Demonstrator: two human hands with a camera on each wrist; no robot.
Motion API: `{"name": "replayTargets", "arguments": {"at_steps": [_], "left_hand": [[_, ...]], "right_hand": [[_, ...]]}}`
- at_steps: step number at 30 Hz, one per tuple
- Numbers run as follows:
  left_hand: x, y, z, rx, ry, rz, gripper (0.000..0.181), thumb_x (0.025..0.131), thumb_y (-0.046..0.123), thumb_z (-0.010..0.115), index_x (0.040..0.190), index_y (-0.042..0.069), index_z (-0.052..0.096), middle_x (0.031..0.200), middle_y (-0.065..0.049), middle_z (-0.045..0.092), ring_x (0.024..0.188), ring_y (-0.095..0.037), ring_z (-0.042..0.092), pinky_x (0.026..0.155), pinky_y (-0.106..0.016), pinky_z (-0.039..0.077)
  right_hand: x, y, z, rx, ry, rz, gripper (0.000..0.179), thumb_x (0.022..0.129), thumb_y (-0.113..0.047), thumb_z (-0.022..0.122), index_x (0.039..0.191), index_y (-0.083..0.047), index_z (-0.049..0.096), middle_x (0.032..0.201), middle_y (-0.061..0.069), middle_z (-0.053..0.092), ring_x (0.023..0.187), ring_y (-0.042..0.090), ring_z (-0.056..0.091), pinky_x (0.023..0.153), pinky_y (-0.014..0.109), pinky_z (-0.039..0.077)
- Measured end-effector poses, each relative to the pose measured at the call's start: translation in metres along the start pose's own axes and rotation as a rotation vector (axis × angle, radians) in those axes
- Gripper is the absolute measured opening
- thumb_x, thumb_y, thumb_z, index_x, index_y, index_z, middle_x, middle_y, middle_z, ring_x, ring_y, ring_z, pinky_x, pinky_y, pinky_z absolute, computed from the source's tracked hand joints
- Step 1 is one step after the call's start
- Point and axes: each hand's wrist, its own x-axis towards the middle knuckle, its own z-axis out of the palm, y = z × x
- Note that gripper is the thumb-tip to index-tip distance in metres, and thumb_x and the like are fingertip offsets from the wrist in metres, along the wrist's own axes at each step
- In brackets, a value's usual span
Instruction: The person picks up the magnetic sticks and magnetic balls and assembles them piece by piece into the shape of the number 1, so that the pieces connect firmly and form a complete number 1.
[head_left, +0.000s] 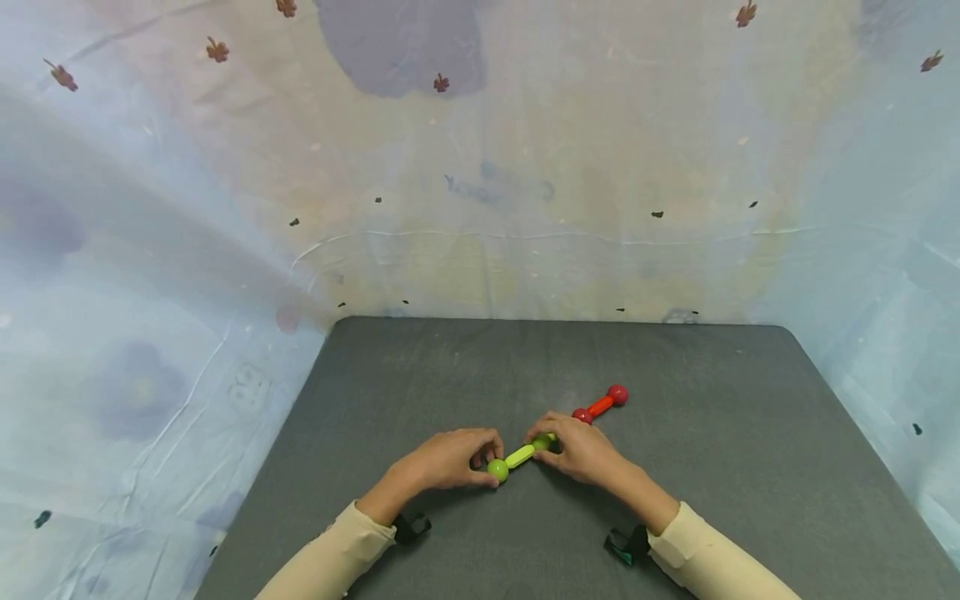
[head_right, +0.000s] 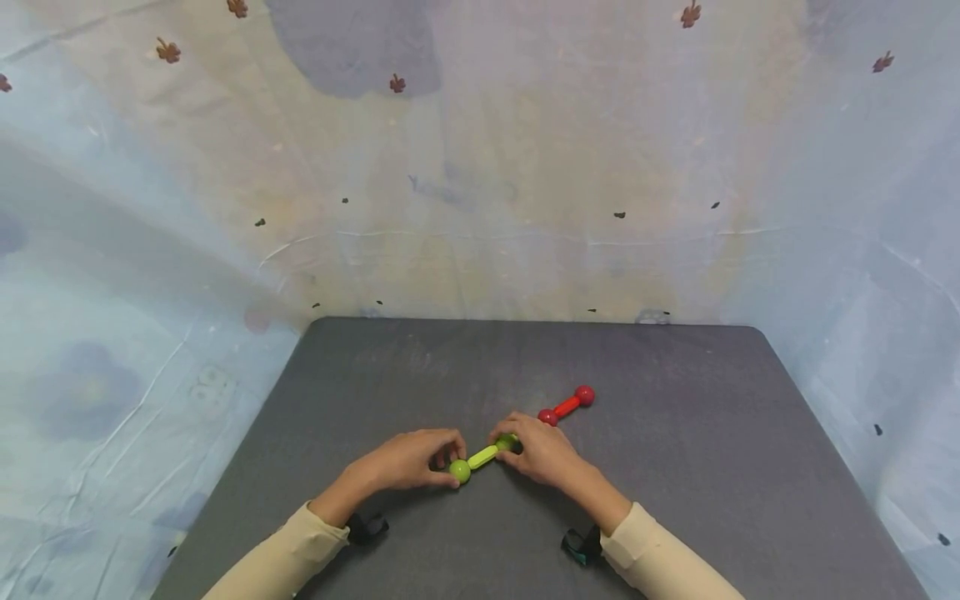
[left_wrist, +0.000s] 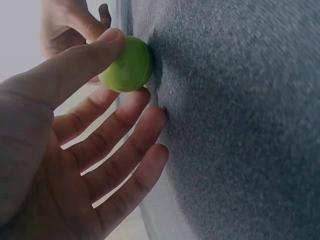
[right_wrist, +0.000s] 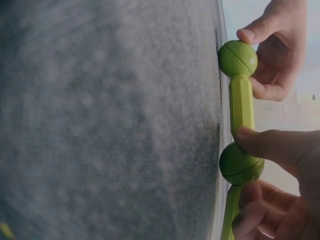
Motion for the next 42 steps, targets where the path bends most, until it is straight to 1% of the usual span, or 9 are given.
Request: {"name": "replayTargets", "arguments": {"at_steps": [5, 10, 13, 16, 18, 22, 26, 35, 42], "left_hand": [[0.002, 0.001, 0.000, -0.008, -0.007, -0.004, 0.030, 0.093, 0.041, 0.086, 0.111, 0.035, 0.063, 0.100, 0.020, 0.061, 0.089, -0.001, 0.061, 0.078, -0.027, 0.052], [0.002, 0.000, 0.000, -0.022, -0.019, -0.001, 0.031, 0.094, 0.041, 0.086, 0.114, 0.035, 0.064, 0.102, 0.020, 0.061, 0.090, -0.001, 0.061, 0.079, -0.027, 0.053], [0.002, -0.004, 0.000, -0.035, -0.031, 0.007, 0.031, 0.094, 0.041, 0.085, 0.116, 0.035, 0.064, 0.105, 0.020, 0.062, 0.091, 0.000, 0.062, 0.080, -0.027, 0.054], [0.000, -0.007, -0.001, -0.047, -0.041, 0.020, 0.033, 0.094, 0.038, 0.086, 0.119, 0.035, 0.064, 0.108, 0.020, 0.063, 0.093, 0.001, 0.062, 0.082, -0.027, 0.054], [-0.001, -0.008, -0.002, -0.051, -0.049, 0.025, 0.035, 0.095, 0.035, 0.086, 0.122, 0.035, 0.064, 0.110, 0.020, 0.064, 0.095, 0.001, 0.062, 0.084, -0.027, 0.055], [-0.001, -0.007, -0.004, -0.053, -0.058, 0.033, 0.036, 0.096, 0.031, 0.085, 0.127, 0.032, 0.066, 0.113, 0.018, 0.066, 0.096, 0.000, 0.062, 0.084, -0.027, 0.055], [-0.001, -0.004, -0.004, -0.038, -0.066, 0.041, 0.037, 0.097, 0.031, 0.084, 0.131, 0.029, 0.069, 0.113, 0.017, 0.066, 0.095, -0.001, 0.062, 0.083, -0.027, 0.054], [-0.001, 0.000, 0.002, -0.026, -0.061, 0.052, 0.037, 0.098, 0.034, 0.083, 0.131, 0.029, 0.069, 0.112, 0.017, 0.065, 0.094, 0.000, 0.061, 0.083, -0.026, 0.053], [0.000, 0.009, 0.007, 0.025, -0.019, 0.050, 0.033, 0.095, 0.039, 0.085, 0.123, 0.030, 0.069, 0.105, 0.016, 0.064, 0.089, 0.002, 0.059, 0.078, -0.025, 0.053]], "right_hand": [[-0.002, 0.001, 0.000, 0.014, 0.008, -0.011, 0.021, 0.096, -0.020, 0.085, 0.116, -0.020, 0.078, 0.115, -0.005, 0.071, 0.095, 0.012, 0.068, 0.081, 0.038, 0.058], [-0.007, -0.001, -0.003, 0.052, 0.057, 0.005, 0.031, 0.096, -0.017, 0.085, 0.125, -0.014, 0.075, 0.120, 0.001, 0.069, 0.081, 0.010, 0.062, 0.071, 0.029, 0.053], [-0.011, -0.004, -0.004, 0.066, 0.116, 0.066, 0.032, 0.095, -0.016, 0.086, 0.124, -0.013, 0.074, 0.116, 0.003, 0.067, 0.074, 0.010, 0.057, 0.066, 0.026, 0.050], [-0.015, -0.010, -0.004, 0.052, 0.178, 0.159, 0.028, 0.093, -0.018, 0.088, 0.117, -0.014, 0.075, 0.103, 0.002, 0.067, 0.072, 0.010, 0.056, 0.065, 0.028, 0.049], [-0.017, -0.013, -0.003, 0.046, 0.194, 0.226, 0.026, 0.091, -0.020, 0.089, 0.113, -0.015, 0.074, 0.093, -0.001, 0.068, 0.070, 0.008, 0.056, 0.064, 0.030, 0.049], [-0.018, -0.017, -0.001, 0.058, 0.159, 0.314, 0.032, 0.091, -0.023, 0.089, 0.117, -0.017, 0.072, 0.079, -0.006, 0.067, 0.063, 0.004, 0.055, 0.060, 0.031, 0.048], [-0.018, -0.018, 0.001, 0.074, 0.121, 0.345, 0.035, 0.092, -0.024, 0.088, 0.122, -0.017, 0.070, 0.077, -0.007, 0.064, 0.062, 0.006, 0.054, 0.059, 0.031, 0.047], [-0.014, -0.015, 0.004, 0.096, 0.130, 0.343, 0.028, 0.094, -0.027, 0.087, 0.117, -0.018, 0.074, 0.077, -0.009, 0.064, 0.062, 0.004, 0.054, 0.058, 0.029, 0.044], [-0.011, -0.011, 0.001, 0.085, 0.120, 0.337, 0.027, 0.095, -0.027, 0.085, 0.119, -0.019, 0.075, 0.081, -0.008, 0.067, 0.061, 0.005, 0.054, 0.054, 0.028, 0.044]]}}
